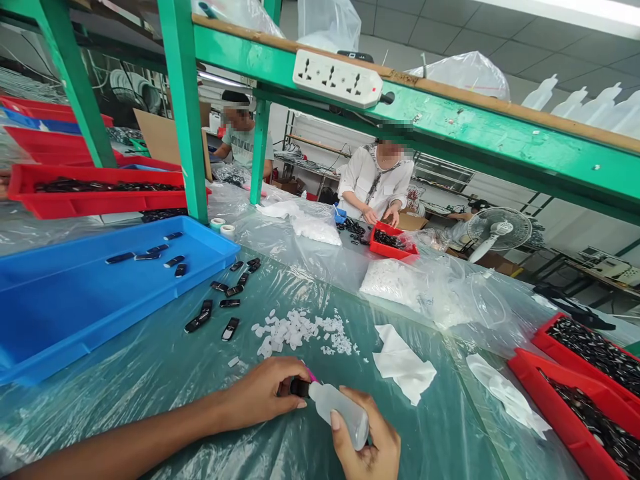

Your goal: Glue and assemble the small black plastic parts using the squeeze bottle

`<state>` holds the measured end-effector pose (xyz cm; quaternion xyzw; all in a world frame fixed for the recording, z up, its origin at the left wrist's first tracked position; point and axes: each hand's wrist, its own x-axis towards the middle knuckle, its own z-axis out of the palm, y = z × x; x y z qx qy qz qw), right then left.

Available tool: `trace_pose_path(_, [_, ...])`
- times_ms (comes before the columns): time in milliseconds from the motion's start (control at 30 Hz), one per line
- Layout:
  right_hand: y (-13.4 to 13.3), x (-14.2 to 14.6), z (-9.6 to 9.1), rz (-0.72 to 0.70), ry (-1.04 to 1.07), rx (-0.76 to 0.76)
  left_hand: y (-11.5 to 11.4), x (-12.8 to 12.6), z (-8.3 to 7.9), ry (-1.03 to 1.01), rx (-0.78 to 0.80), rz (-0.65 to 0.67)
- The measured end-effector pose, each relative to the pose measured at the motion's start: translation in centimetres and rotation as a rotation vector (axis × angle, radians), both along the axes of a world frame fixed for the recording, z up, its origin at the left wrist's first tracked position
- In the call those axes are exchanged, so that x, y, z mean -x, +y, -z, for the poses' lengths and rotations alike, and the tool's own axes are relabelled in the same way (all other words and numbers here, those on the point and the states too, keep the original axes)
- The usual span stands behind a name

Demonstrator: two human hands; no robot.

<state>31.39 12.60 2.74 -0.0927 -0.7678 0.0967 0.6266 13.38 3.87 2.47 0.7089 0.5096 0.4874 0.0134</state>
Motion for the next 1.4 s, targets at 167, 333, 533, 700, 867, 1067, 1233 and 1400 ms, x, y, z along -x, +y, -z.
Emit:
trace_pose_path(167, [0.03, -0.16, -0.22, -0.030, -0.030, 0.148, -0.06, -0.02, 0.09, -0.010, 0.001, 0.002])
trace_pose_path(333, [-0.17, -0.06, -0.48, -0.136, -0.011, 0.324, -0.08, -0.04, 0.21, -0.085, 0.000, 0.064])
trace_pose_path(533, [-0.69, 0.14, -0.55, -0.133, 0.029, 0.323, -0.08, -0.08, 0.13, -0.106, 0.012, 0.071])
trace_pose_path(700, [-0.46, 0.12, -0.42, -0.099, 0.015, 0.314, 0.09, -0.08, 0.27, -0.080, 0.012, 0.058])
trace_pose_path(867, [-0.45, 0.05, -0.42, -0.092, -0.008, 0.349, -0.12, -0.16, 0.12, -0.065, 0.008, 0.040])
trace_pose_path(1067, [-0.62, 0.02, -0.42, -0.054, -0.006, 0.264, -0.38, -0.21, -0.20, -0.046, 0.012, 0.013])
trace_pose_path(1233, [-0.46, -0.20, -0.48, -0.061, -0.037, 0.258, 0.11, -0.10, 0.15, -0.035, -0.012, 0.009])
trace_pose_path(1400, [-0.17, -0.27, -0.38, -0.101, -0.045, 0.309, 0.16, -0.08, 0.12, -0.068, 0.004, 0.021])
